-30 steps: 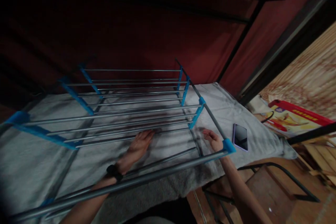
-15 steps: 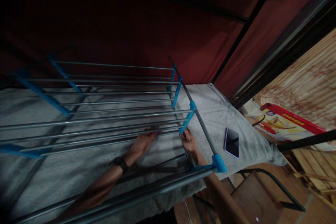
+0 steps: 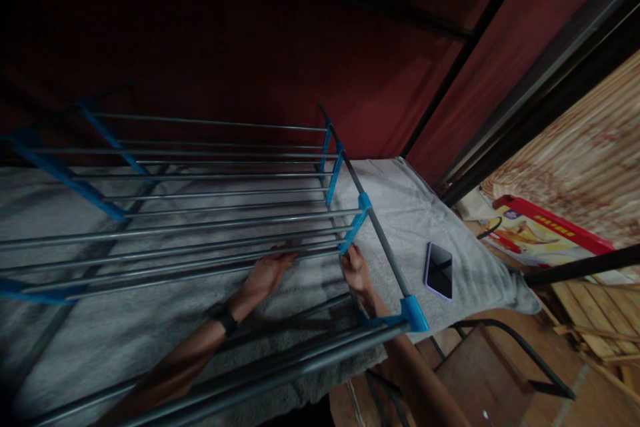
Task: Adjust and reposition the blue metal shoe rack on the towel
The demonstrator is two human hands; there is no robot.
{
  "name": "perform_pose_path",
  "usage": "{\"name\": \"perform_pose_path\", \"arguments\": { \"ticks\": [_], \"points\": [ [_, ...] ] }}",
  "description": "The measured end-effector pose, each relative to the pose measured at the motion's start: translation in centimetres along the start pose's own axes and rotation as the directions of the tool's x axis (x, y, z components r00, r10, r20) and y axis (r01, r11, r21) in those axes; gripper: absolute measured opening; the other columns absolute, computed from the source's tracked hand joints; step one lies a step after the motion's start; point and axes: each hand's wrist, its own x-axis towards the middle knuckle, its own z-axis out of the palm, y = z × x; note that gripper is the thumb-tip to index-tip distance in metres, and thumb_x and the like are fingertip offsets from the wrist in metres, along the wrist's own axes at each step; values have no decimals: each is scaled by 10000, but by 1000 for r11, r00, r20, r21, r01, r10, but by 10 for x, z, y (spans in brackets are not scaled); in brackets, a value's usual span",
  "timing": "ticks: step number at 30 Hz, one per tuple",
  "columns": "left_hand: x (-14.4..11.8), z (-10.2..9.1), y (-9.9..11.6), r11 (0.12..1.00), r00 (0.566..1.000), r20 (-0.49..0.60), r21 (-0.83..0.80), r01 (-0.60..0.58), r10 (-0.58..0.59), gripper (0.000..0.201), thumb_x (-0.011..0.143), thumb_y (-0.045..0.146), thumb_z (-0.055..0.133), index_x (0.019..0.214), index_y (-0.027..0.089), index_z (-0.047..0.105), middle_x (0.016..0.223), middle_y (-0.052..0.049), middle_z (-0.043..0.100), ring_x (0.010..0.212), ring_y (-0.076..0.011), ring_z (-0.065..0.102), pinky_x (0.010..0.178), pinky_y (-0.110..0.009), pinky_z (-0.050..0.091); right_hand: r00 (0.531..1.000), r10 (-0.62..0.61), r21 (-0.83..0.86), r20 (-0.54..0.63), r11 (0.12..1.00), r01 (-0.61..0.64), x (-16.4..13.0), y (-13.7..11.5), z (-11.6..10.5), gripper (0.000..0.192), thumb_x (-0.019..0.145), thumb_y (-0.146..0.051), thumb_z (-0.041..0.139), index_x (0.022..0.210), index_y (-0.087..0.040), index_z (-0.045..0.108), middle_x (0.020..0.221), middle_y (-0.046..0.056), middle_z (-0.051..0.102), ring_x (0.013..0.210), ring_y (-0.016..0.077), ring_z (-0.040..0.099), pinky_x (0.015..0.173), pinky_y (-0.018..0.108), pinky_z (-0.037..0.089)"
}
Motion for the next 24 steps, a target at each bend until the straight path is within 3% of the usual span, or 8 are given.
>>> {"name": "perform_pose_path", "arguments": {
  "ticks": [16,24],
  "points": [
    [4,5,-6,1000,1000,30,-13,-1,1,422,988,192,427,1343,318,617,1278,-57,696,1195,-278,630,1019,-407,471,1000,8,-35,-10,999,-8,0,-8,-1,113,799,-255,497,849,-204,585,847,52,588,793,210,568,782,398,525],
    [2,1,0,998,998,49,48,-28,26,488,951,97,407,1374,259,590,1306,-91,675,1247,-270,598,1060,-429,458,1000,24,-33,-1,999,-24,-1,-8,-2,66,790,-243,518,829,-244,572,851,76,596,792,248,578,762,416,511]
  ]
}}
